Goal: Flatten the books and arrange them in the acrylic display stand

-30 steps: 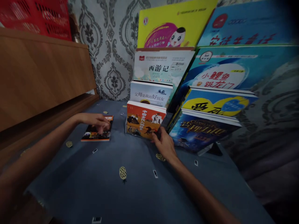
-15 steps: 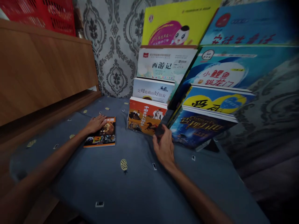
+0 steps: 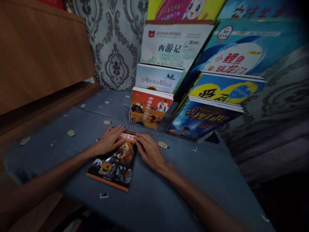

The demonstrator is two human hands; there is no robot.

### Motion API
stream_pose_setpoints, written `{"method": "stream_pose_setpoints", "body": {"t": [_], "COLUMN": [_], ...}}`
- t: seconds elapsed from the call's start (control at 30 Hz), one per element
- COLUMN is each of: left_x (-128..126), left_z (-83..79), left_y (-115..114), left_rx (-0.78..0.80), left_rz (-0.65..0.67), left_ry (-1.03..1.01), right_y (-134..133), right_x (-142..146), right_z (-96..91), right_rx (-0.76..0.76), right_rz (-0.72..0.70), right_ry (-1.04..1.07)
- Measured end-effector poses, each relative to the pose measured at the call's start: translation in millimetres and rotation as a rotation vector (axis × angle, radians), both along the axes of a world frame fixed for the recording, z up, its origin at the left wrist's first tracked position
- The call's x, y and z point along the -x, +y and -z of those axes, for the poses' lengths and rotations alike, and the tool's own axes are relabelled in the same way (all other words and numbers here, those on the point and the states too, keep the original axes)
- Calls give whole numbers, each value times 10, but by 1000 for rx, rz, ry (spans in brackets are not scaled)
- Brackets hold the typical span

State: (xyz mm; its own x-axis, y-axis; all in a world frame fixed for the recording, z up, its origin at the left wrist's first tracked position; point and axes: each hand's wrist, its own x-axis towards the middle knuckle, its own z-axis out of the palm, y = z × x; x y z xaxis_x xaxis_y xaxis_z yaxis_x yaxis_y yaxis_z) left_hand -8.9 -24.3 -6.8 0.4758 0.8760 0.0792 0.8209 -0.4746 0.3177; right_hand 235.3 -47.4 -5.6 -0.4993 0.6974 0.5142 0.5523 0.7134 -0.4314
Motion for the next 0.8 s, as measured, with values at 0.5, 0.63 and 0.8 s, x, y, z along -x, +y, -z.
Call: {"method": "stream_pose_setpoints", "body": {"t": [0.5,0.63,0.8], "left_x": [-57,14,83], "left_z": [-33,-24,-22], "left_y": [-124,-112,-94], "left_rx": [-114,-147,-234], "left_rz": [38,-37,-103], "left_ry": [6,34,58], "right_y": [-214,-249,-263], "right_x": [-73,-101,-91], "right_z": [15,24,24], "right_rx": [14,-3,-47], "right_rz": [101,142,183], "right_ry": [-257,-252,-289]}}
